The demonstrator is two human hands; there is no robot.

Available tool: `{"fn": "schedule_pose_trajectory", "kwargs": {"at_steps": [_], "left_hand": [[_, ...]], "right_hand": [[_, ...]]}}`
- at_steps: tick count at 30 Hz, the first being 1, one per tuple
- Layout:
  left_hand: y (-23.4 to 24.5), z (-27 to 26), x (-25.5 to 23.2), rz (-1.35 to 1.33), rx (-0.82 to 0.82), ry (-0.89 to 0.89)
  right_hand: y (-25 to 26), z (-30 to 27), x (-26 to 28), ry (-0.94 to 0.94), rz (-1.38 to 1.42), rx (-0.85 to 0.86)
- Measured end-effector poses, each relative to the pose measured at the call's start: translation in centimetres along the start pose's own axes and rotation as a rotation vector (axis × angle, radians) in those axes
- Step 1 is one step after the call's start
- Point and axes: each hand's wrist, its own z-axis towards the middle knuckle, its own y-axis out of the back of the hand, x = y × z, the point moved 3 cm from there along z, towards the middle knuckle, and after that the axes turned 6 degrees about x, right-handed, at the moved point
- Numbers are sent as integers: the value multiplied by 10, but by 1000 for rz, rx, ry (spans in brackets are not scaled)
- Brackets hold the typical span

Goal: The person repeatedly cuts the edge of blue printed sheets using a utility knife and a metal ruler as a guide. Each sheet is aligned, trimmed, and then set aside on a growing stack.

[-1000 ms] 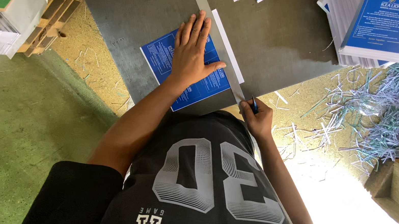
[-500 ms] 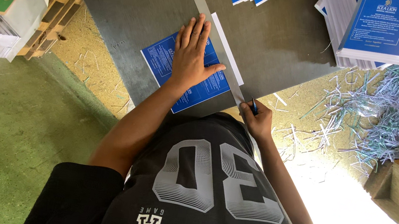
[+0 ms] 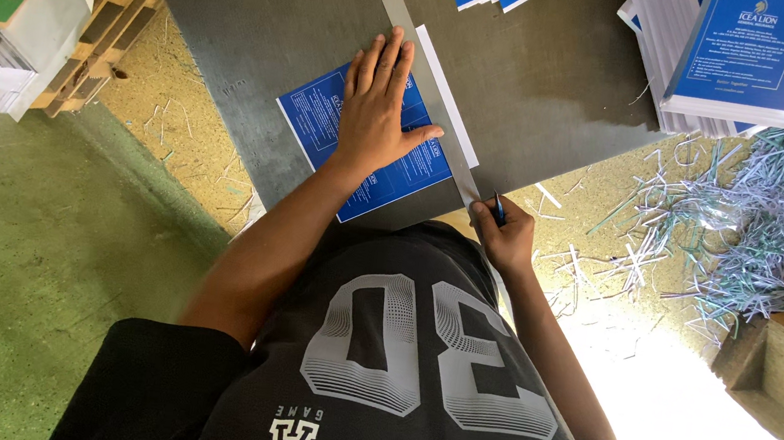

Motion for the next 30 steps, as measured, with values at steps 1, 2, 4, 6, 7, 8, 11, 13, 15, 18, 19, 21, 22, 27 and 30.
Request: {"fn": "schedule_pose_trajectory", "kwargs": {"at_steps": [1,2,4,6,7,8,11,13,15,18,19,21,22,27,30], "left_hand": [[-1,0,0,0,0,1],[-3,1,1,11,10,8],[-4,1,2,23,19,15],[-3,1,1,13,14,17],[-4,2,1,12,14,17],[-4,1,1,8,14,19],[-2,1,1,5,33,30],[-1,2,0,7,50,38],[-1,2,0,-32,4,30],[-1,5,-1,-37,48,58],[0,5,-3,-38,50,58],[1,7,-4,-87,75,75],[3,8,-6,-88,73,77],[10,14,-14,-66,162,159],[18,15,-20,-27,237,201]], "right_hand": [[0,-1,1,0,-1,1],[0,-1,1,-42,15,-3],[-1,0,-2,-83,31,-8],[-1,0,-7,-30,7,-18],[-1,1,-8,-30,7,-19],[-1,1,-8,-10,0,-15],[-1,1,-12,21,-22,-10],[0,2,-8,34,-38,-11],[0,0,-2,-27,-6,-1],[0,1,-2,-5,-21,-18],[-1,0,-3,-7,-22,-18],[-1,0,-4,6,-27,-13],[1,1,-7,7,-29,-12],[13,0,-16,26,-344,-56],[29,-1,-1,265,-459,-210]]}}
